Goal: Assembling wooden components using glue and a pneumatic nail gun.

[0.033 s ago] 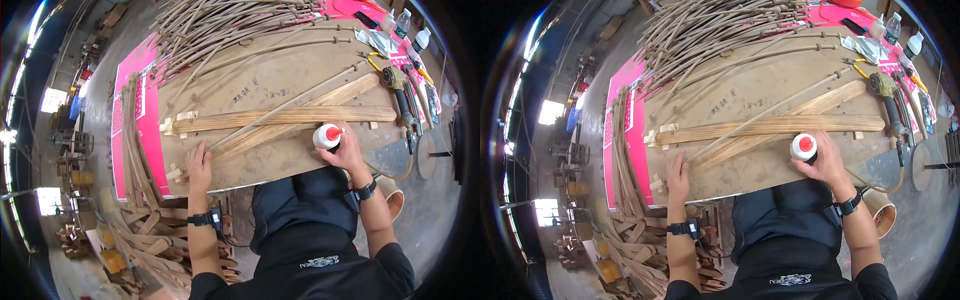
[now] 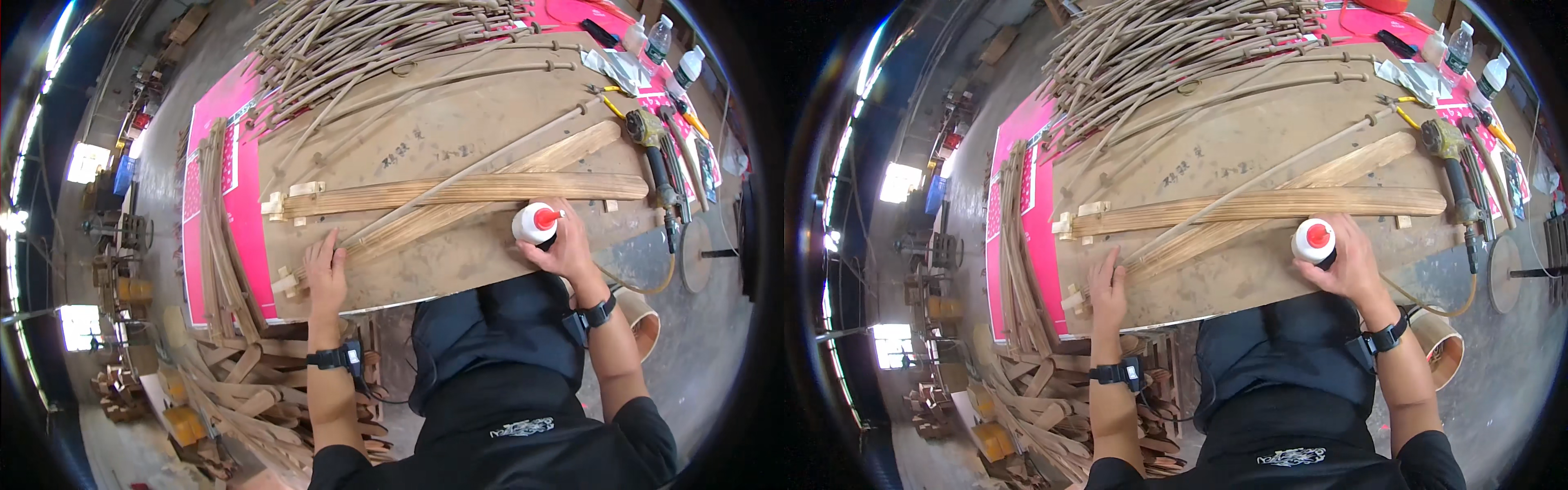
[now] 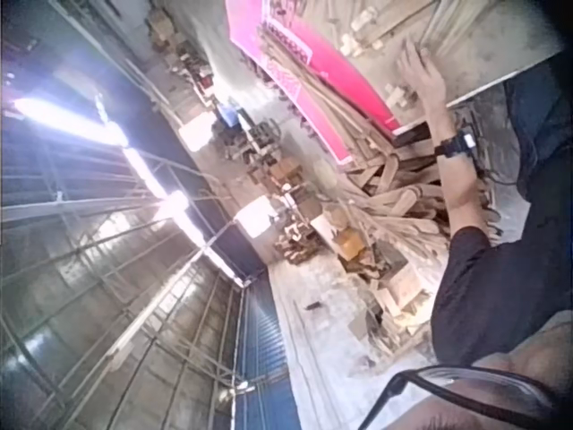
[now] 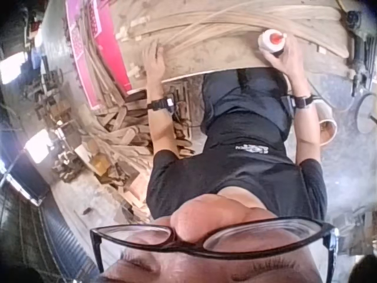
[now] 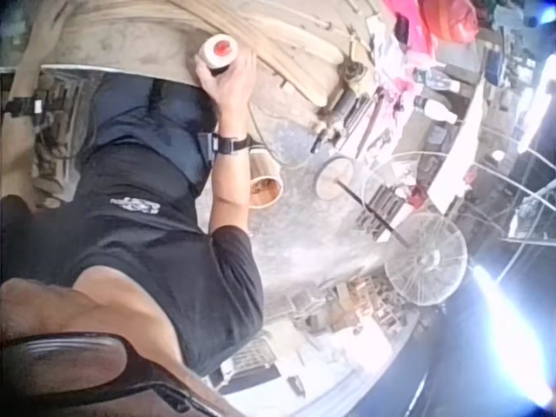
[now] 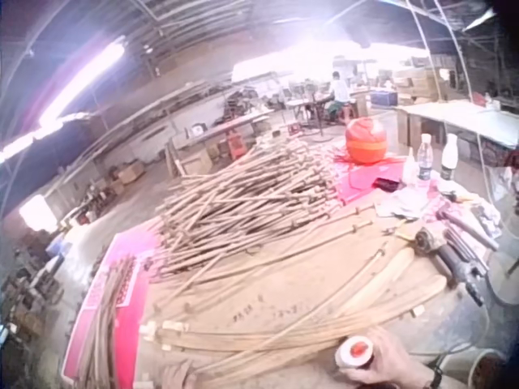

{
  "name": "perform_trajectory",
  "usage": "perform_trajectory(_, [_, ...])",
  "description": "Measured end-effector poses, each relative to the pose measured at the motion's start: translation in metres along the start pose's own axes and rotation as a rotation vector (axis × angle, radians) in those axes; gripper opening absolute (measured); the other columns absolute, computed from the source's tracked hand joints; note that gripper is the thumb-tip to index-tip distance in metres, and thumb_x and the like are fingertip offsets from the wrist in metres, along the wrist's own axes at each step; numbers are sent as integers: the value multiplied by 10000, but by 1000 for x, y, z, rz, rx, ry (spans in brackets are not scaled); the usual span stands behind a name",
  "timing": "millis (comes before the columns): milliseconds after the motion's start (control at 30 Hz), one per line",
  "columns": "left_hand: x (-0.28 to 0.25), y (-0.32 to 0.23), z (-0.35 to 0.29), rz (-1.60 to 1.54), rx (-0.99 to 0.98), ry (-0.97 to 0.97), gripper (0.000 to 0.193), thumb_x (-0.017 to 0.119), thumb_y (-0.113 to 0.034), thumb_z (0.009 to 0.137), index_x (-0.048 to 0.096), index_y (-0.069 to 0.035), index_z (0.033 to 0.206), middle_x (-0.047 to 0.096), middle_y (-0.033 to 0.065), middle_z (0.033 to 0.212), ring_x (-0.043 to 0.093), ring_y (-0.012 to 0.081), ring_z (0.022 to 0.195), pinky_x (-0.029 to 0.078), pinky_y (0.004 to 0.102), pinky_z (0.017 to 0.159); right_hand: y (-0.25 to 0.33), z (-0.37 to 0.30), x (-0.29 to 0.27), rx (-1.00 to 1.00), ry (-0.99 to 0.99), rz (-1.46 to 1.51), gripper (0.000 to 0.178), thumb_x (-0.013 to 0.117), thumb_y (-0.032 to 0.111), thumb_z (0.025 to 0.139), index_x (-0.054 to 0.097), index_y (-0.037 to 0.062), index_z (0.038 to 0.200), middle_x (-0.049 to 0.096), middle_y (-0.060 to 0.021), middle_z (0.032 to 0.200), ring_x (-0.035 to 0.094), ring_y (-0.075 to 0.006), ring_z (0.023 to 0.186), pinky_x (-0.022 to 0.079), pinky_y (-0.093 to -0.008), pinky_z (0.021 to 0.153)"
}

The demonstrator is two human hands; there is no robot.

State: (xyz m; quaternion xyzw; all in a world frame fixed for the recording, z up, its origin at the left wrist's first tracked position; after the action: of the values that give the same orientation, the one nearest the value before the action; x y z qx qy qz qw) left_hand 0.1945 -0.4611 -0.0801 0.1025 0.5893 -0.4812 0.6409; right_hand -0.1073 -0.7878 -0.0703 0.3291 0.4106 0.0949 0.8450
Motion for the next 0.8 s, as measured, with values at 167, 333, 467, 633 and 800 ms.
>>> perform_trajectory(167, [0, 2, -1, -137, -73, -61, 377, 596, -232, 1071, 682, -31, 1378, 698, 122, 1091, 556, 325, 1084, 411, 434, 1030, -1, 0, 0, -5, 6, -25, 574, 913, 273, 720, 663, 30, 1175, 693, -184, 1081, 673, -412, 992, 545, -463, 881])
perform_trajectory(333, [2, 0, -1, -91, -64, -78, 369, 596, -249, 1074, 702, -65, 1375, 706, 94, 1096, 556, 309, 1090, 397, 433, 1037, 0, 1, -1, -15, -2, -35, 581, 915, 282, 720, 662, 31, 1179, 690, -182, 1070, 672, -412, 986, 544, -466, 873])
perform_trajectory(467, [3, 0, -1, -36, -63, -80, 366, 581, -280, 1082, 719, -96, 1366, 716, 62, 1106, 559, 292, 1103, 368, 440, 1048, 0, 0, -1, -7, 8, -36, 583, 910, 294, 726, 665, 28, 1183, 683, -183, 1046, 665, -411, 959, 544, -466, 853])
perform_trajectory(633, [2, -2, -1, -19, -77, -97, 372, 545, -296, 1099, 726, -100, 1358, 721, 59, 1110, 567, 282, 1111, 357, 440, 1051, -1, -1, -1, 1, 16, -39, 587, 906, 308, 729, 668, 26, 1186, 682, -185, 1039, 661, -407, 942, 544, -467, 841])
perform_trajectory(800, [1, 1, -1, -13, -100, -99, 386, 499, -292, 1119, 726, -81, 1350, 727, 73, 1101, 585, 279, 1095, 354, 434, 1057, -1, 0, 0, 56, 35, -10, 545, 905, 274, 709, 671, 24, 1133, 702, -187, 1123, 684, -410, 1037, 549, -457, 926])
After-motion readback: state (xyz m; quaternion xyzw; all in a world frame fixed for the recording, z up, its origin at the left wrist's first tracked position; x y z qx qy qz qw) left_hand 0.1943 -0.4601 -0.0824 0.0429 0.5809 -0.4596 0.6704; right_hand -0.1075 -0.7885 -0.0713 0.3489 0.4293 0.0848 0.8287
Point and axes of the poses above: each hand's wrist, its own z-axis towards the middle knuckle, its own x-axis out of the palm, y = z × x, the point moved 7 cm from there along z, towards the middle knuckle
